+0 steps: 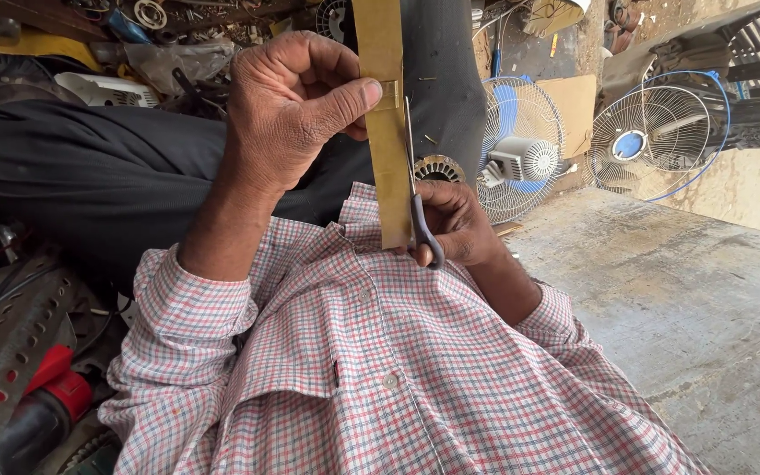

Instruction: The person sits on the ground holding a motor stator lamination and works on its slots. They cut a strip of abrasive paper with scissors, fold it, and run the folded abrasive edge along the stator slots, then return to picking at the slots by hand.

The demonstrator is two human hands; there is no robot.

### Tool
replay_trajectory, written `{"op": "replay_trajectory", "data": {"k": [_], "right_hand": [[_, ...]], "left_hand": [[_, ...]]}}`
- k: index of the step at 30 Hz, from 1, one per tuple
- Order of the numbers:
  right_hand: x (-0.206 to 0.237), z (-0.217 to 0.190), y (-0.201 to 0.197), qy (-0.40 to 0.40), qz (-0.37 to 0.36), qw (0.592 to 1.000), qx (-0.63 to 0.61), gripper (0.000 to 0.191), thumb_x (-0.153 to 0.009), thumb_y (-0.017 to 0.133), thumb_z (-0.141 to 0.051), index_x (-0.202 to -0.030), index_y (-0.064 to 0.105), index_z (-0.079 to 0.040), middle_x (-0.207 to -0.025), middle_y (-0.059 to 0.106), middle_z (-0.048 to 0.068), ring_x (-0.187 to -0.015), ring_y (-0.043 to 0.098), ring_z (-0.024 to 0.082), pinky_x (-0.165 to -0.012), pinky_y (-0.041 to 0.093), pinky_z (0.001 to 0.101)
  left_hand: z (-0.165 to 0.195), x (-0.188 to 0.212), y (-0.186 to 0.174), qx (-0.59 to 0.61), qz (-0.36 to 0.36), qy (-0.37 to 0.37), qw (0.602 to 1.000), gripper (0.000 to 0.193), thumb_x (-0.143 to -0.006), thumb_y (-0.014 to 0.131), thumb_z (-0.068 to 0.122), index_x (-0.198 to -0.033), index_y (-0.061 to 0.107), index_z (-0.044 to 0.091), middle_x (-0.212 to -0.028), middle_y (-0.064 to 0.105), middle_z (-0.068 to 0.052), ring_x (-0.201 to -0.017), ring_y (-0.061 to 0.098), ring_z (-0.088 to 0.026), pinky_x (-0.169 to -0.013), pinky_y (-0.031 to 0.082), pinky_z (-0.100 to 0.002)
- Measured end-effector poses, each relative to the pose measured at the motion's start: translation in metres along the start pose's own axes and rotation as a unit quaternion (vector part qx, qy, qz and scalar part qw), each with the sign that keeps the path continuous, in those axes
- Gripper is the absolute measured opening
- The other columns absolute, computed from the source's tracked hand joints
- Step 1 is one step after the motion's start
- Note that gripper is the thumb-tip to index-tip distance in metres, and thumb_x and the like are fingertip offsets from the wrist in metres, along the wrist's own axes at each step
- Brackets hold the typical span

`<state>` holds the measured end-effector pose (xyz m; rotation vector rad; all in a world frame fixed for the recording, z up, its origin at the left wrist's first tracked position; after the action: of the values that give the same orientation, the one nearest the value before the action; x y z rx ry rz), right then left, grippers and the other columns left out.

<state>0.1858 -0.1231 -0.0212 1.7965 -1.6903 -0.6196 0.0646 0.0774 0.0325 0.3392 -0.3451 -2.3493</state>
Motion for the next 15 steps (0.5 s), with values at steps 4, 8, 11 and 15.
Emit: {"op": "replay_trajectory", "data": {"k": [4,8,11,15], "right_hand": [[0.003,-0.002,-0.005,0.003,-0.009,1.0,-0.015,0.059,-0.085,0.09,-0.01,-0.138,0.066,0.001,-0.102,0.078,0.012,-0.081,0.076,0.014,-0.074,0.065,0.0272],[0.007,-0.003,-0.012,0.015,0.017,1.0,-0.015,0.055,-0.084,0.091,-0.009,-0.133,0.069,0.004,-0.099,0.077,0.013,-0.079,0.075,0.013,-0.075,0.063,0.0261],[0.008,-0.004,-0.016,0.002,0.048,0.998,0.04,0.065,-0.082,0.092,-0.008,-0.14,0.064,0.002,-0.109,0.076,0.012,-0.091,0.074,0.014,-0.089,0.062,0.0295],[0.01,-0.003,-0.016,0.008,0.065,0.992,0.111,0.069,-0.082,0.091,-0.005,-0.143,0.06,0.001,-0.112,0.076,0.012,-0.1,0.075,0.017,-0.097,0.064,0.0336]], "left_hand": [[-0.002,0.003,0.0,0.033,0.008,-0.026,0.999,0.013,-0.103,0.08,0.008,-0.107,0.071,-0.001,-0.095,0.077,-0.014,-0.082,0.079,-0.016,-0.071,0.071,-0.03],[-0.006,0.004,0.002,0.056,0.011,-0.038,0.998,0.013,-0.102,0.08,0.009,-0.105,0.071,0.0,-0.093,0.077,-0.013,-0.08,0.079,-0.016,-0.069,0.07,-0.029],[-0.008,0.004,0.0,0.036,0.015,-0.018,0.999,0.012,-0.103,0.08,0.008,-0.105,0.071,0.0,-0.093,0.076,-0.012,-0.08,0.078,-0.015,-0.069,0.071,-0.029],[-0.009,0.005,-0.005,0.012,0.027,0.011,1.0,0.011,-0.105,0.079,0.006,-0.106,0.071,0.0,-0.095,0.077,-0.013,-0.08,0.078,-0.015,-0.07,0.07,-0.028]]}}
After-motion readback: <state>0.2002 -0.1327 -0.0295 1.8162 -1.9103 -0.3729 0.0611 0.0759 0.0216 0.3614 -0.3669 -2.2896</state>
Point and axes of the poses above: each hand's wrist, its own x-axis away from the middle knuckle, its own y-axis out of the palm, z = x × y, the point moved 3 cm from there along -x, towards the middle knuckle
